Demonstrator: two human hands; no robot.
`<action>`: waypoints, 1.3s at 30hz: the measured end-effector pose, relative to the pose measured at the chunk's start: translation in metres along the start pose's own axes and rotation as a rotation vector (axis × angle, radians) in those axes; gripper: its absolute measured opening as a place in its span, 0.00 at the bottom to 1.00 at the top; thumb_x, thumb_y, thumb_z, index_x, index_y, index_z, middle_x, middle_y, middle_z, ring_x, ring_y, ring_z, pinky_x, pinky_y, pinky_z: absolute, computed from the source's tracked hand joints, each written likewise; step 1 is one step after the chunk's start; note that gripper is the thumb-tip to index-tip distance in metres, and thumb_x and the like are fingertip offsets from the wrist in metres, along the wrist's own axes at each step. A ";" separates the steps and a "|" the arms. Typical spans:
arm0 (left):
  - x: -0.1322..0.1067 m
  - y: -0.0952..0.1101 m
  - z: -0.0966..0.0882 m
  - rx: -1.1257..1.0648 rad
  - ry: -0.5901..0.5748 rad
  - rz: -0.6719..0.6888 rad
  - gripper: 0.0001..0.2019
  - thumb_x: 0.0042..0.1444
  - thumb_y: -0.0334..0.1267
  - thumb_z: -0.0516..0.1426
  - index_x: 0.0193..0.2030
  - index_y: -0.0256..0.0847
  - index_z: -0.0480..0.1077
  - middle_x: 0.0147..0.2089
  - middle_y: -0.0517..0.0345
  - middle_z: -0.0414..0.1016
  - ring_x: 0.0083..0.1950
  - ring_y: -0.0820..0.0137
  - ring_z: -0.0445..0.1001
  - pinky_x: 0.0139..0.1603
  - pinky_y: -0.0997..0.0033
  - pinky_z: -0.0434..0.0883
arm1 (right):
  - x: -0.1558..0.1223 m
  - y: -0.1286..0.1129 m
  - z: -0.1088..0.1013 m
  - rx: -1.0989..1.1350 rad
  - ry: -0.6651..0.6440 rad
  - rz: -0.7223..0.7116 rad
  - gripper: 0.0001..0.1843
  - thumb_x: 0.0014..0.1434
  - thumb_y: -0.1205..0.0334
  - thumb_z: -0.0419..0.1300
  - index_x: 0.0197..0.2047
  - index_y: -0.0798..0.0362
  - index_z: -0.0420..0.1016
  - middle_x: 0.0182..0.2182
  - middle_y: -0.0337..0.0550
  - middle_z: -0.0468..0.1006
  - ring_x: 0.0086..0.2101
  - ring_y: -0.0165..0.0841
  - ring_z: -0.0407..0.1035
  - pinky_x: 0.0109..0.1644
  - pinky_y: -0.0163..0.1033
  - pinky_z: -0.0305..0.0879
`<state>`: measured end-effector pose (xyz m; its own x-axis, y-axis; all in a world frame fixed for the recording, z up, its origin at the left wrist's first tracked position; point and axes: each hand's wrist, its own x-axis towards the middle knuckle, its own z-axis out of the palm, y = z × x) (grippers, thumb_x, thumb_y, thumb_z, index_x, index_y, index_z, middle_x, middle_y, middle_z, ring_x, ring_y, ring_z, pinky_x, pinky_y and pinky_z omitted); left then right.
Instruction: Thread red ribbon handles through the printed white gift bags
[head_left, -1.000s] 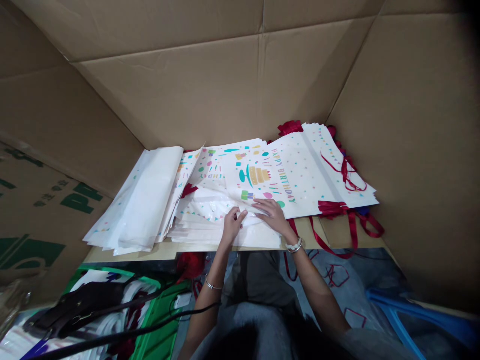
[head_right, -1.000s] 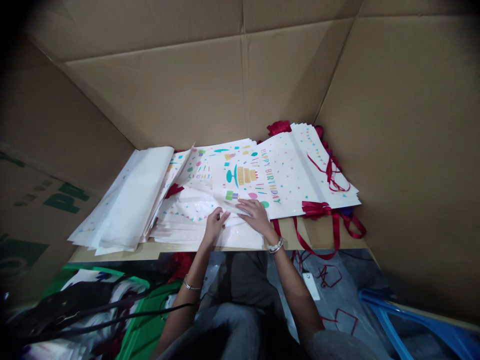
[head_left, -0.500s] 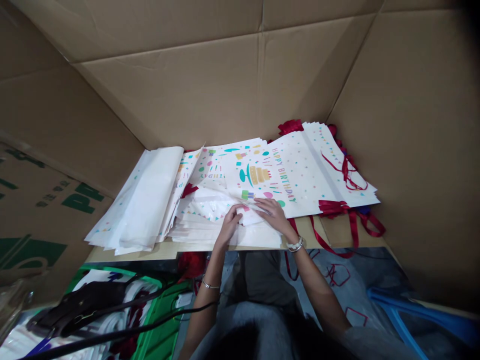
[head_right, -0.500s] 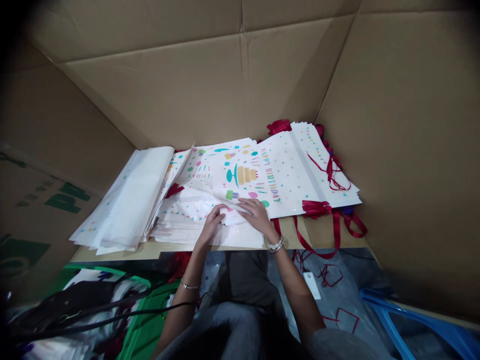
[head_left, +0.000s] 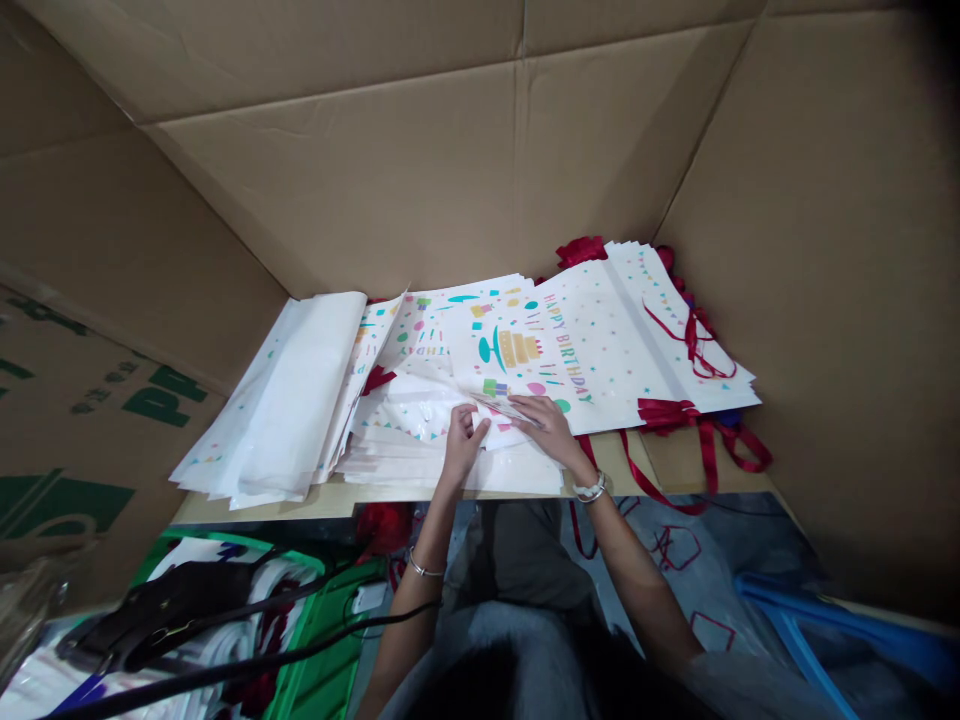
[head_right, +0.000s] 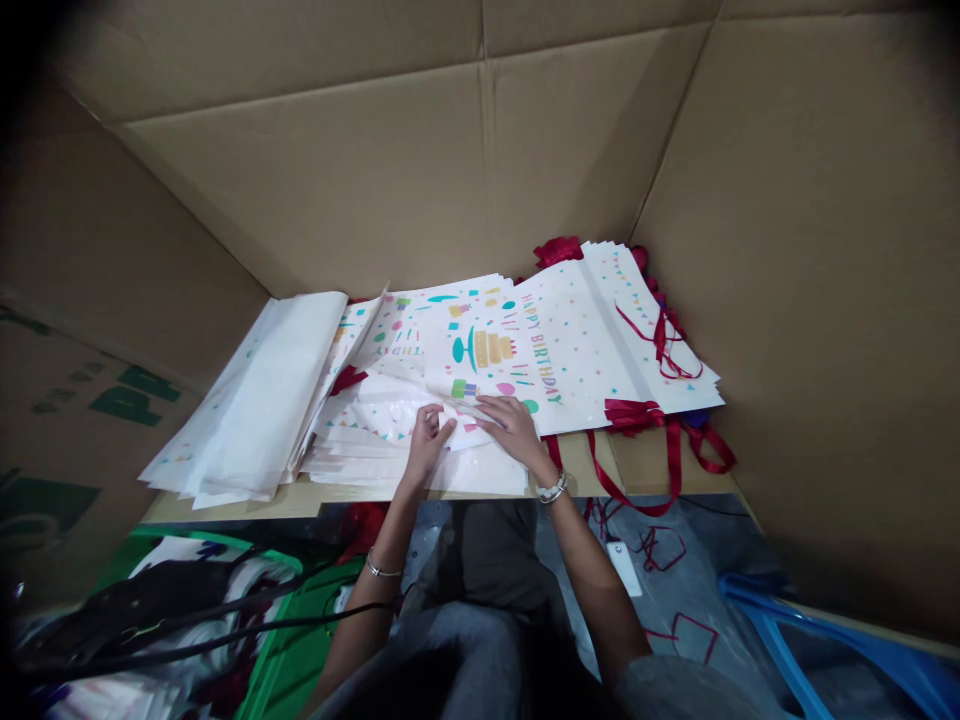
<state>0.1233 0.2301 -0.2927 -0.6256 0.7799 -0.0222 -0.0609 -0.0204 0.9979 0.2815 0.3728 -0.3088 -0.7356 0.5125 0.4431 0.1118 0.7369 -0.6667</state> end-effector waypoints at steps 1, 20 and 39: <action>0.000 0.000 0.000 0.031 -0.013 0.005 0.23 0.53 0.55 0.67 0.45 0.43 0.66 0.34 0.62 0.70 0.36 0.69 0.71 0.36 0.73 0.69 | 0.000 0.000 0.000 -0.002 -0.001 0.001 0.16 0.73 0.51 0.59 0.59 0.39 0.82 0.61 0.39 0.78 0.58 0.43 0.72 0.63 0.55 0.66; -0.001 -0.008 -0.013 0.014 -0.145 0.003 0.19 0.55 0.46 0.66 0.51 0.41 0.76 0.46 0.55 0.78 0.41 0.67 0.73 0.41 0.71 0.72 | 0.003 -0.004 0.008 -0.111 0.061 -0.004 0.17 0.65 0.59 0.68 0.57 0.43 0.83 0.58 0.41 0.81 0.54 0.46 0.73 0.59 0.54 0.69; -0.003 0.001 -0.003 0.113 -0.048 0.096 0.10 0.56 0.41 0.64 0.38 0.42 0.66 0.33 0.63 0.67 0.30 0.72 0.62 0.33 0.73 0.61 | 0.002 -0.003 0.007 -0.061 0.121 -0.028 0.15 0.66 0.62 0.68 0.55 0.42 0.84 0.56 0.38 0.82 0.52 0.43 0.75 0.58 0.53 0.71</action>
<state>0.1224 0.2258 -0.2923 -0.5860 0.8069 0.0737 0.0866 -0.0281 0.9958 0.2746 0.3681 -0.3101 -0.6533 0.5378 0.5329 0.1349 0.7753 -0.6170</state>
